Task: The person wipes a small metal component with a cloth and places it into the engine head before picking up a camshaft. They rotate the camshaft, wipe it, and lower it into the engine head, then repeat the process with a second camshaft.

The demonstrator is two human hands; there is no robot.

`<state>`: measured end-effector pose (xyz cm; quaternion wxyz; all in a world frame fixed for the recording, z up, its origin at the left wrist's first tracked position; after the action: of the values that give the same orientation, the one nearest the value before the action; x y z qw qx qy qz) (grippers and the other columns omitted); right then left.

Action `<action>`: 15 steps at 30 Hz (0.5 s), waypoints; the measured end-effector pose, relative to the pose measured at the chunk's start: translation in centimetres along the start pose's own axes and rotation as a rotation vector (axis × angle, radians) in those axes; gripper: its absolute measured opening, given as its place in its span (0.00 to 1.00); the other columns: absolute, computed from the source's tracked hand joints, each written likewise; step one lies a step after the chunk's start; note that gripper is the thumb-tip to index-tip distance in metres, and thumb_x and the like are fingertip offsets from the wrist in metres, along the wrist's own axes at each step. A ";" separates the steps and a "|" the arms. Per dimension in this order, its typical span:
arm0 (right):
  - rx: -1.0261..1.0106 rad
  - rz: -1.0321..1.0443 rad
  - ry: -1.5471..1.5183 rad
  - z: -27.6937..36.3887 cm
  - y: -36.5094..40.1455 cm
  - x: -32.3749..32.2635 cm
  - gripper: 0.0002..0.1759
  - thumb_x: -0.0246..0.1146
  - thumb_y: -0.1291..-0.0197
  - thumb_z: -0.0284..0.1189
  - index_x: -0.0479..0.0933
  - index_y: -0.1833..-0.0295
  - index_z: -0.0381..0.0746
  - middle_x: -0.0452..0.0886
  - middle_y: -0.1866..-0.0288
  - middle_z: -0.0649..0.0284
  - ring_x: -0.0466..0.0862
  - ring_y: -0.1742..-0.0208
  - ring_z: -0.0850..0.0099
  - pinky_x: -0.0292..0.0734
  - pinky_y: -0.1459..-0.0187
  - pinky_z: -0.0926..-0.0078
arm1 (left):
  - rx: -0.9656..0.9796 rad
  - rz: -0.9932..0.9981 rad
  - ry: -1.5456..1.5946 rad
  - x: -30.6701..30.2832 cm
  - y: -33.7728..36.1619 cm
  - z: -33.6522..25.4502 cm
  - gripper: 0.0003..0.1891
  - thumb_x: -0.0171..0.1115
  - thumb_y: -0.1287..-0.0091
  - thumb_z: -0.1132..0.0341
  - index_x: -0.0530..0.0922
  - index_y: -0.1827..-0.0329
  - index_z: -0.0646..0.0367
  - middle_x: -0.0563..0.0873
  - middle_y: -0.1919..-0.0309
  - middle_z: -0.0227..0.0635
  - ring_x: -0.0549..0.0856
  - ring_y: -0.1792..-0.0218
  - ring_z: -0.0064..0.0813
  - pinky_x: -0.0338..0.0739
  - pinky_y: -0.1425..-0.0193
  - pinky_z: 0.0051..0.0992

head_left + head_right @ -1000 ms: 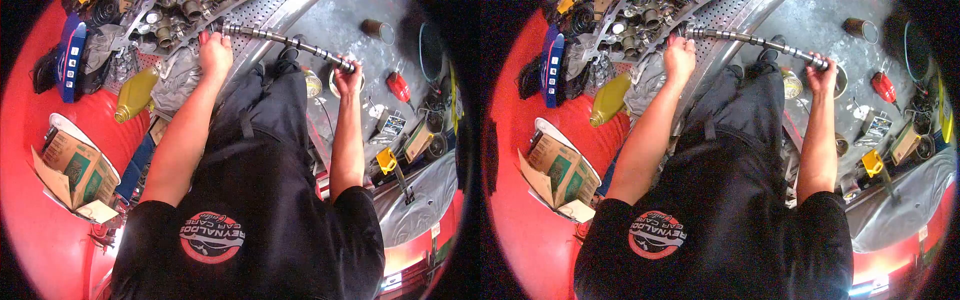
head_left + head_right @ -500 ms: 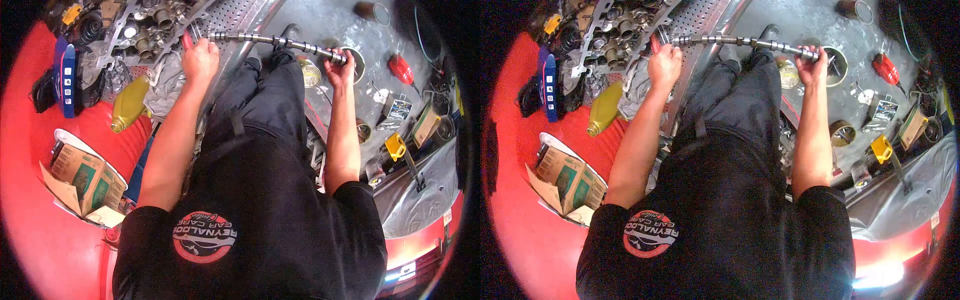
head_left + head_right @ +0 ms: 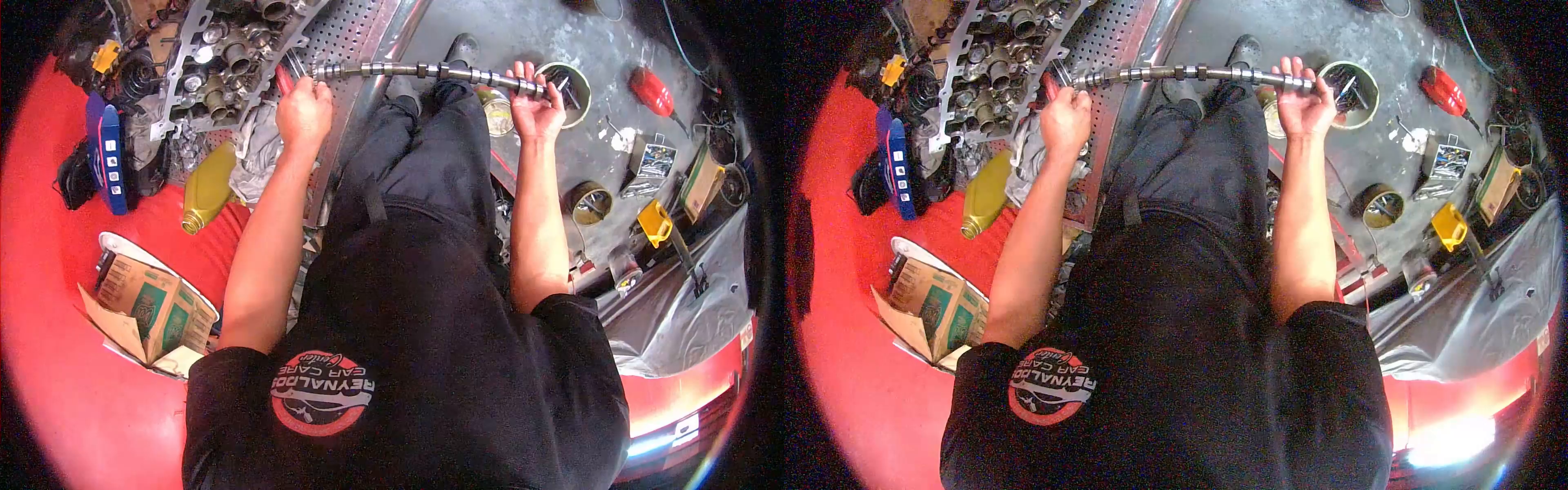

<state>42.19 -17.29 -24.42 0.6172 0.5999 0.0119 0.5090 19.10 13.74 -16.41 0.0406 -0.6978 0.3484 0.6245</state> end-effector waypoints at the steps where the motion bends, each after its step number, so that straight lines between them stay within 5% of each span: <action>1: -0.002 -0.010 0.000 0.0 0.0 0.0 0.13 0.53 0.40 0.31 0.71 0.56 0.32 0.74 0.42 0.43 0.66 0.31 0.42 0.56 0.30 0.34 | 0.001 -0.002 -0.008 0.0 0.0 0.0 0.15 0.57 0.36 0.55 0.78 0.68 0.60 0.84 0.73 0.53 0.84 0.66 0.56 0.77 0.60 0.50; 11: -0.053 0.209 0.071 1.0 3.9 3.9 0.11 0.56 0.42 0.25 0.76 0.55 0.34 0.76 0.42 0.46 0.70 0.33 0.45 0.57 0.29 0.41 | -0.073 0.040 0.116 0.9 -0.4 1.8 0.15 0.59 0.36 0.56 0.77 0.69 0.61 0.84 0.74 0.52 0.84 0.66 0.55 0.76 0.61 0.48; 15: -0.098 0.397 0.238 0.8 9.7 10.8 0.08 0.55 0.34 0.25 0.75 0.51 0.37 0.79 0.46 0.51 0.75 0.39 0.52 0.61 0.31 0.48 | -0.092 0.107 0.479 3.9 -1.5 6.2 0.12 0.57 0.32 0.64 0.74 0.70 0.64 0.82 0.79 0.46 0.83 0.75 0.44 0.77 0.69 0.41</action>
<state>41.91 -13.25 -10.51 0.5276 0.4957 -0.0585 0.6874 14.63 16.21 -21.87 -0.1080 -0.8077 0.3557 0.4577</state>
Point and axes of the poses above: each hand's wrist, its own y-axis away from the middle knuckle, its own x-axis out of the palm, z = x × y, the point moved 3 cm from there along -y, towards the middle knuckle
